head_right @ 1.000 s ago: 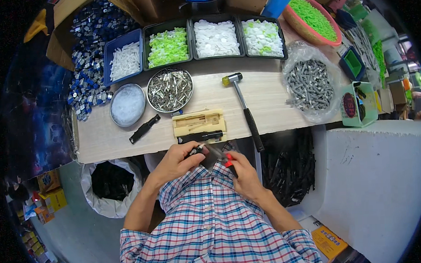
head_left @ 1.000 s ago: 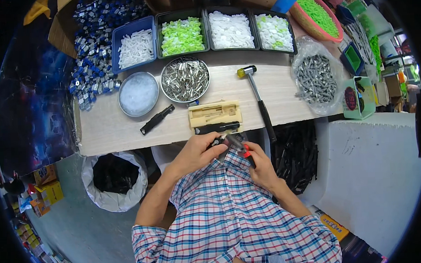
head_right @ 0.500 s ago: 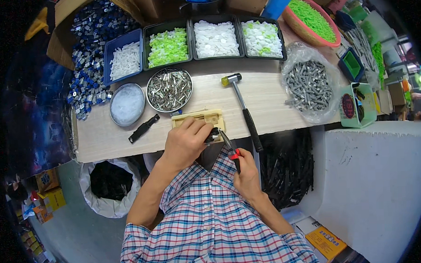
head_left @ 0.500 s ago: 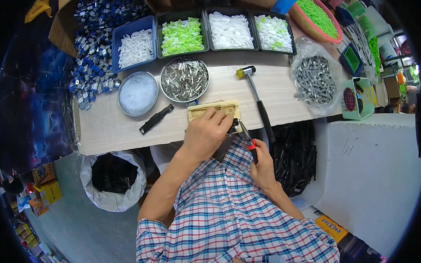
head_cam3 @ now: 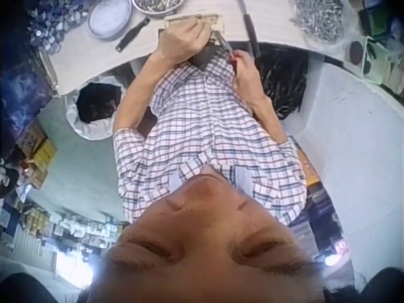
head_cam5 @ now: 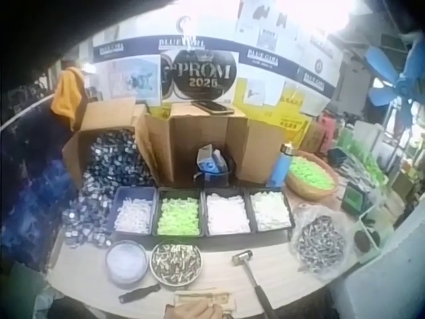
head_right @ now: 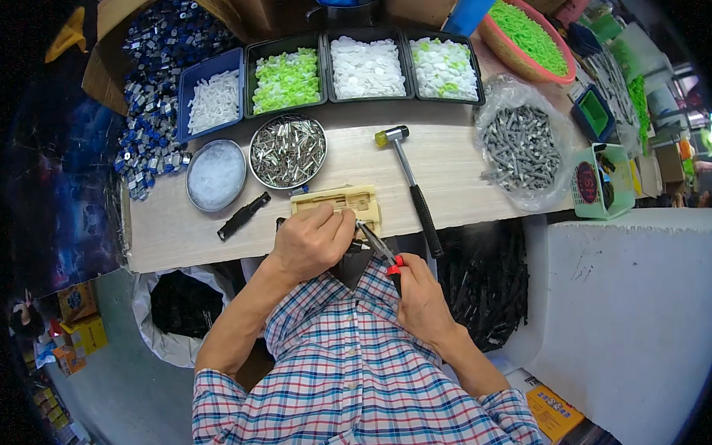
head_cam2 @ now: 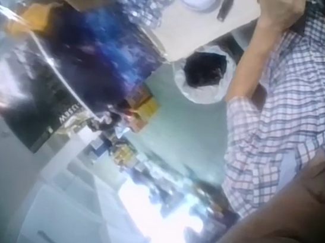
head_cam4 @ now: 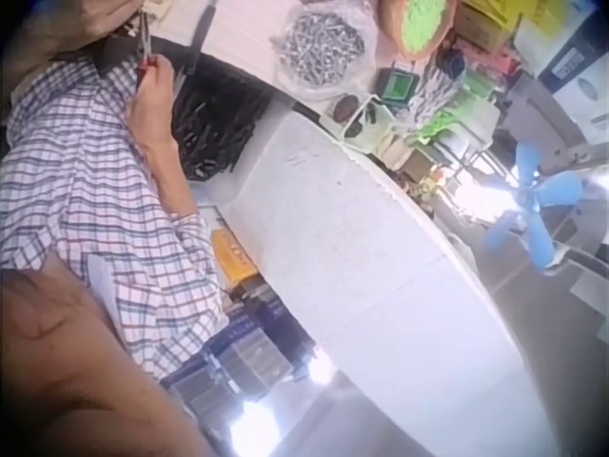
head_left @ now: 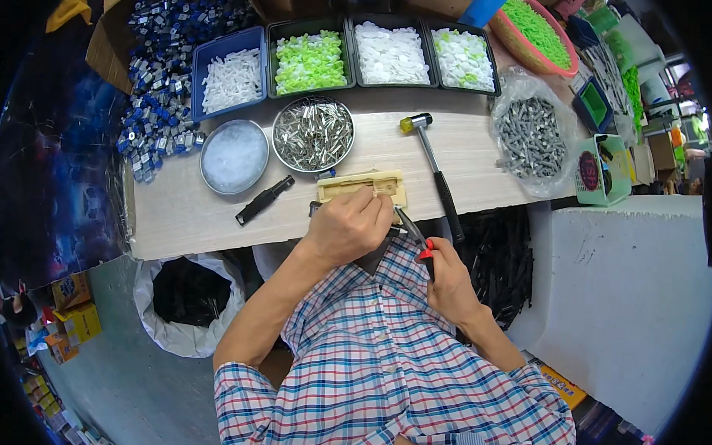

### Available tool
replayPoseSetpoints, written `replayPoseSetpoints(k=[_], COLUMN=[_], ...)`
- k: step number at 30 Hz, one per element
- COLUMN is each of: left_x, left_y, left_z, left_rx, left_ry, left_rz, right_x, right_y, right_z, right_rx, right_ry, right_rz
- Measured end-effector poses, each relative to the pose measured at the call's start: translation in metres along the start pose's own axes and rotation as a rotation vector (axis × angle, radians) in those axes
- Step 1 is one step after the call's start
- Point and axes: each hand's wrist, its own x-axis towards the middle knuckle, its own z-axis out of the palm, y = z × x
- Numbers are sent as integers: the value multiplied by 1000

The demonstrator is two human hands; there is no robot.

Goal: Assemble small plastic and metal components onto a base plate using hand tools.

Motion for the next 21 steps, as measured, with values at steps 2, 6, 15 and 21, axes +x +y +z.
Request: replayPoseSetpoints(k=[2, 6, 15, 21], left_x=[-1, -2, -36, -141], left_y=[-1, -4, -13, 22], left_z=[-4, -12, -39, -78], left_rx=[28, -2, -960, -559], left_ry=[4, 8, -193, -225], left_rz=[16, -13, -414, -908], right_x=[2, 9, 11, 9], right_y=[-3, -8, -3, 25], right_z=[-8, -15, -17, -18], right_rx=[52, 78, 165, 57], right_ry=[-154, -183, -327, 44], right_rz=[-12, -19, -153, -9])
